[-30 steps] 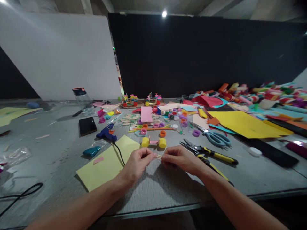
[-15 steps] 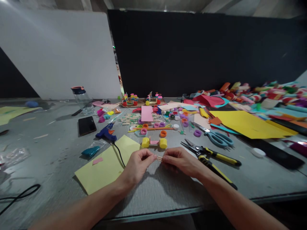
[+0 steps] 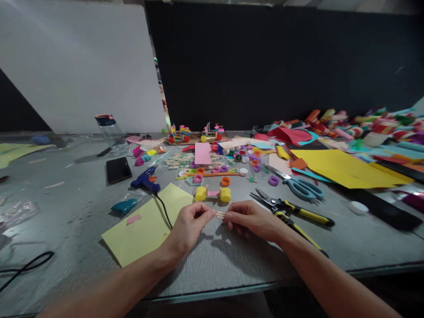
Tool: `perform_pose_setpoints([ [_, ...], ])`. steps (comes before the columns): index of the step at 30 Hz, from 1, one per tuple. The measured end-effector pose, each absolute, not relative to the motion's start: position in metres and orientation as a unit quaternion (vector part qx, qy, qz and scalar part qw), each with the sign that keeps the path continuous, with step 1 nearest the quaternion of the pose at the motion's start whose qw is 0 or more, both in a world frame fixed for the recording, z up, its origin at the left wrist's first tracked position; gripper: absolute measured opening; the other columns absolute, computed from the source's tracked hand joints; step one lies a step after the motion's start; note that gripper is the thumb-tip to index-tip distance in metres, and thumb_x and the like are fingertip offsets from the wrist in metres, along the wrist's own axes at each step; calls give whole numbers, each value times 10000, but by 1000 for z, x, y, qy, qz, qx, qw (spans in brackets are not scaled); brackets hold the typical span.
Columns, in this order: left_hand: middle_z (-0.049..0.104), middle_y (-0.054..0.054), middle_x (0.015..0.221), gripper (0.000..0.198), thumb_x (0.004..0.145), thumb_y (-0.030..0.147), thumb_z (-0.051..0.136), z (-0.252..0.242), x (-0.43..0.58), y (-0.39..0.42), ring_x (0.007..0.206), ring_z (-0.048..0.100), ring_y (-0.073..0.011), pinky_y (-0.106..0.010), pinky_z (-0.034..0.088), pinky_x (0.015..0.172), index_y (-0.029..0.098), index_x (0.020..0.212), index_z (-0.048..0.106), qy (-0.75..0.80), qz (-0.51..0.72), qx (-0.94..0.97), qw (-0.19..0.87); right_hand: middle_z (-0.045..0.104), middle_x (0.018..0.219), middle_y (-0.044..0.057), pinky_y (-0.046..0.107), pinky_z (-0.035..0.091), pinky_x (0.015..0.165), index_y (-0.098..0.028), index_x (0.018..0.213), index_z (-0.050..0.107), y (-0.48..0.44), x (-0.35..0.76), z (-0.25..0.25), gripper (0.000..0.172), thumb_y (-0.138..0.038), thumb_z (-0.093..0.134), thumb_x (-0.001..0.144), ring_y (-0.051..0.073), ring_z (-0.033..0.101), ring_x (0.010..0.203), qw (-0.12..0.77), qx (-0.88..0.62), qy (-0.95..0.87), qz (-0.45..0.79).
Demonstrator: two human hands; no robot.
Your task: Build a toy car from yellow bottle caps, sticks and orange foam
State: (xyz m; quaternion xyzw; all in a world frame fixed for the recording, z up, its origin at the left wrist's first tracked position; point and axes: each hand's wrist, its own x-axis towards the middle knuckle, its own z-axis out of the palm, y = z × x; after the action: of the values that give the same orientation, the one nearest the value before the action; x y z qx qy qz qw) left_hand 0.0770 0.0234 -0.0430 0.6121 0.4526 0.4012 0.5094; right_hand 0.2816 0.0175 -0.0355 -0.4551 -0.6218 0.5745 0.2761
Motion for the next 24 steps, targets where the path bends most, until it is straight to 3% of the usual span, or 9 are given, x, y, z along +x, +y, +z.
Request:
perform_pose_setpoints([
  [6,497,30,596,283,801,417,687,-39,78,22,585,413,-127,-268,328,562,178,661,630,440,396,625,509,574,638,-17,209,358,441,-179,749,620,19,280,-39,406,-572,683,829,90,476,503,289,-452,-620,573],
  [11,635,-11,753,244,831,411,669,-35,77,22,677,510,-155,-276,387,624,184,889,735,430,389,638,506,533,584,-33,212,322,434,-179,720,603,18,282,-38,406,-560,677,839,83,438,477,284,-452,-622,573],
  [16,564,13,642,202,810,351,677,-34,78,24,628,472,-137,-267,361,603,169,726,701,417,369,648,520,550,590,-30,208,332,432,-180,710,602,17,280,-34,386,-534,705,822,81,448,476,274,-456,-623,573],
  [24,572,10,610,248,809,383,684,-38,77,26,565,486,-121,-251,371,545,166,694,655,416,368,618,556,573,679,-17,206,360,449,-187,776,612,16,281,-30,426,-609,668,799,93,498,535,303,-476,-593,575],
])
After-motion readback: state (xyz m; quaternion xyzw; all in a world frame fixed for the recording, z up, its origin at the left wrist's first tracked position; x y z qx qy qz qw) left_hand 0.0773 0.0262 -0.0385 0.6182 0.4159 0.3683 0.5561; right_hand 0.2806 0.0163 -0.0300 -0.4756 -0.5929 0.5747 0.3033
